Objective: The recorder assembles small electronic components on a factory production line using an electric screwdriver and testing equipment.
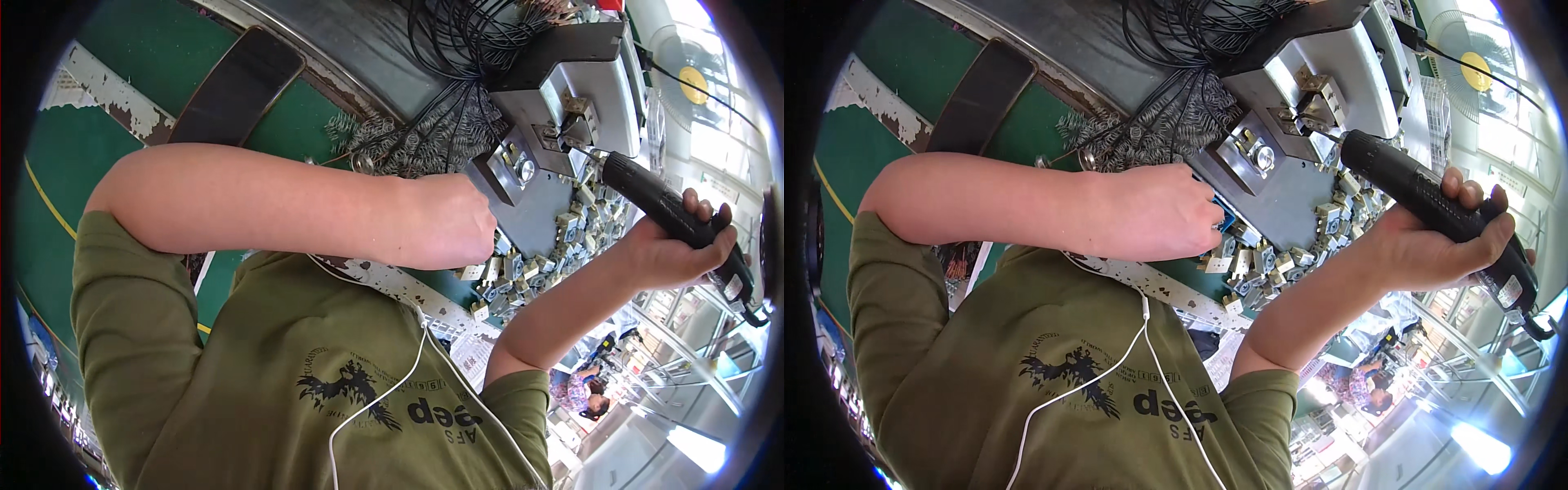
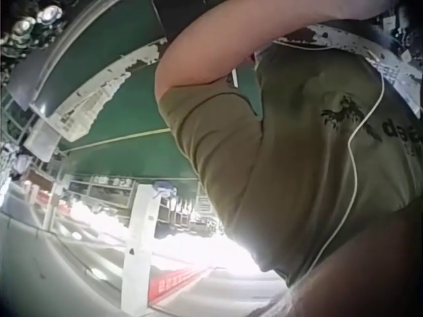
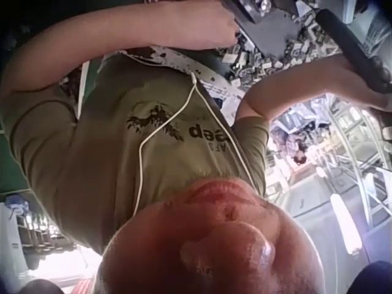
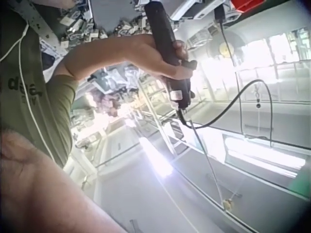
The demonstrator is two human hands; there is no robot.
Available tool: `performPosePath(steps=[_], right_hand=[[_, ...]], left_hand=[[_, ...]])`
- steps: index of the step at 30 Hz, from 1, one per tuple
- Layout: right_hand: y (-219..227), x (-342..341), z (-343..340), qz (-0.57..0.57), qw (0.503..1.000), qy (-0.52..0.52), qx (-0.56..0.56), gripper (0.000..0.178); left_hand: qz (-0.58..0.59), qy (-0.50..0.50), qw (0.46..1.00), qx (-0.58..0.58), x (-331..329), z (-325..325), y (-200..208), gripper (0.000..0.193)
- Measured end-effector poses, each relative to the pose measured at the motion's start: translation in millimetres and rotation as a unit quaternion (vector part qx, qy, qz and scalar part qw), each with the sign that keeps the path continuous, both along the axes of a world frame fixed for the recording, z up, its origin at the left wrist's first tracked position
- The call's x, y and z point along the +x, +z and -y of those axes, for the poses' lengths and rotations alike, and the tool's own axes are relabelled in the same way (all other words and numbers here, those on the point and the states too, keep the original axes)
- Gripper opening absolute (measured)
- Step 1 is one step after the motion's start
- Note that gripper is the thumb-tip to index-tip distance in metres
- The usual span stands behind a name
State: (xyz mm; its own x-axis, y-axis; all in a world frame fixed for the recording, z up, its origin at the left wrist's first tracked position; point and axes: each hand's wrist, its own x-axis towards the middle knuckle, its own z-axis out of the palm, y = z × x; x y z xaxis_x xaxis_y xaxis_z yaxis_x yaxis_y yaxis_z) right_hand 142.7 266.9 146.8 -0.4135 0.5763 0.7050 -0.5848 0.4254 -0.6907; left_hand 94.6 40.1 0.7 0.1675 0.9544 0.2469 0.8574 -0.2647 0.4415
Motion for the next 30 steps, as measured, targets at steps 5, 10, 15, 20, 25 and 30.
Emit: performPosePath(steps=[5, 10, 15, 20, 25, 30], right_hand=[[-8.6, -10.9, 8.3, -0.013, 0.999, -0.037, 0.021, 0.029], [-22.0, -24.8, 28.0, 0.005, 1.000, -0.028, -0.004, 0.025], [-10.4, -19.7, 38.6, 0.016, 1.000, -0.006, -0.025, 0.028], [-5.6, -18.9, 34.2, -0.006, 0.997, -0.050, 0.050, 0.027], [-7.2, -18.6, 31.6, -0.015, 0.996, -0.087, 0.024, 0.025], [-3.5, -14.6, 19.7, -0.005, 0.996, -0.091, 0.022, 0.026]], left_hand=[[0.018, 0.025, 0.997, 0.072, 1.8, -0.6, -5.7, 0.013], [0.004, 0.011, 0.999, 0.047, 0.2, 0.1, -3.2, 0.013], [0.006, 0.014, 0.998, 0.061, -0.9, 2.4, -5.5, 0.012], [0.009, 0.001, 0.999, 0.035, -2.0, 0.1, -3.8, 0.012], [0.020, 0.003, 0.999, 0.046, -1.3, -1.5, -5.8, 0.012], [0.023, 0.016, 0.998, 0.055, 0.8, -0.8, -7.1, 0.012]])
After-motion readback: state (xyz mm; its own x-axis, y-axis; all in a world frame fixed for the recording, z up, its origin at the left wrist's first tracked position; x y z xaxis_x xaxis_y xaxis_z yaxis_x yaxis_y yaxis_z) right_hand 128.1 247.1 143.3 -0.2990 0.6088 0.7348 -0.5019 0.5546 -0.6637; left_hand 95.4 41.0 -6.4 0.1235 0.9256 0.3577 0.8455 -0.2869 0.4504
